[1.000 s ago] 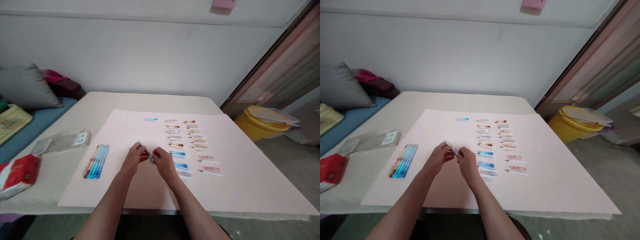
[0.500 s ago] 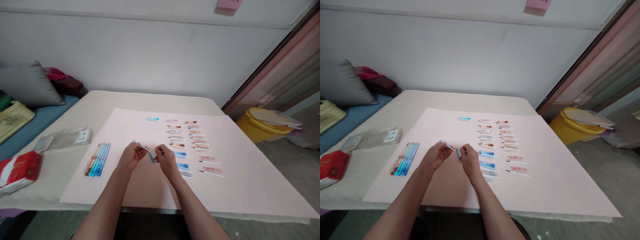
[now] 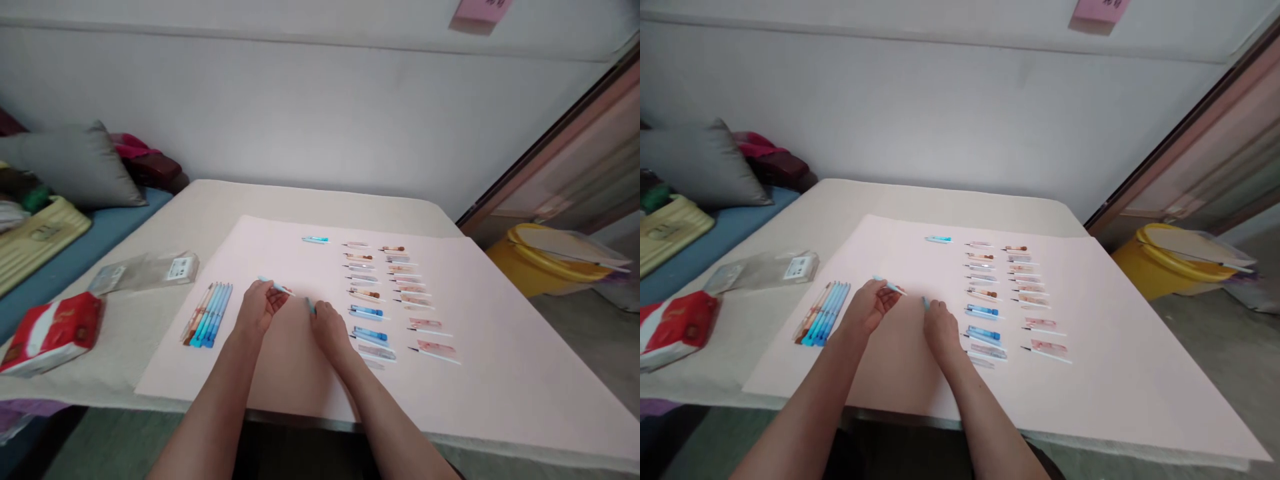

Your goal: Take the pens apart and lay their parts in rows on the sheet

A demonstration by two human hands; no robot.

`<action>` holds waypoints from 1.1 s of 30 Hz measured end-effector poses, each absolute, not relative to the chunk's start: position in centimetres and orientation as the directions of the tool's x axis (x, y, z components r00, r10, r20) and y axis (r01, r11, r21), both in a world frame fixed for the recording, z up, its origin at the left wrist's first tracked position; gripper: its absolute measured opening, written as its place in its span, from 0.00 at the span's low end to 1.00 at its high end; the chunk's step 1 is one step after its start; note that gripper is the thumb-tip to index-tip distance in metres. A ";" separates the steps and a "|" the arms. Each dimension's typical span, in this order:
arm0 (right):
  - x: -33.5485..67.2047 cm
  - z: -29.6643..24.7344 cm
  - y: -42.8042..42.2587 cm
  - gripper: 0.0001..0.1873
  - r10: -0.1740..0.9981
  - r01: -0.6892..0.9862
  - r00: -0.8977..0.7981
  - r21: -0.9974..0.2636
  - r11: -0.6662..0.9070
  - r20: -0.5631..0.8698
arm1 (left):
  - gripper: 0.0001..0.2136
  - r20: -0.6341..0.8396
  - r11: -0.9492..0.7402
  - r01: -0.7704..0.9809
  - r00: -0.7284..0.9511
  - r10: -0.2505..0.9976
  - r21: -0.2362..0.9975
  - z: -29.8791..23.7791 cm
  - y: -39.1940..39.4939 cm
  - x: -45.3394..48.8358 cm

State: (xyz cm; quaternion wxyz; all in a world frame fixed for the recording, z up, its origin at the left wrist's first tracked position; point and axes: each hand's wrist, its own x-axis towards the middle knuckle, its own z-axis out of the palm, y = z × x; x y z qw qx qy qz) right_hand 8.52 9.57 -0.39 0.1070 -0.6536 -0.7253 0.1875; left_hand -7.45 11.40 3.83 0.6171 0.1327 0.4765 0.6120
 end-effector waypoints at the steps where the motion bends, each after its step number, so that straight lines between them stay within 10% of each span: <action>1: 8.6 -0.4 9.6 0.05 0.991 0.882 -0.120 -0.464 0.077 -0.065 | 0.05 -0.422 0.205 -0.628 -0.216 0.881 0.750 3.9 11.4 -7.7; 8: 8.4 0.5 9.3 0.05 0.984 0.480 -0.122 -0.860 0.172 0.128 | 0.07 -0.364 0.123 -0.607 -0.291 0.885 0.785 4.7 11.5 -8.8; 33: 9.2 3.4 8.5 0.05 0.956 0.661 -0.267 -0.698 0.274 0.122 | 0.09 -0.233 0.090 -0.430 -0.295 0.927 0.899 5.4 11.4 -7.9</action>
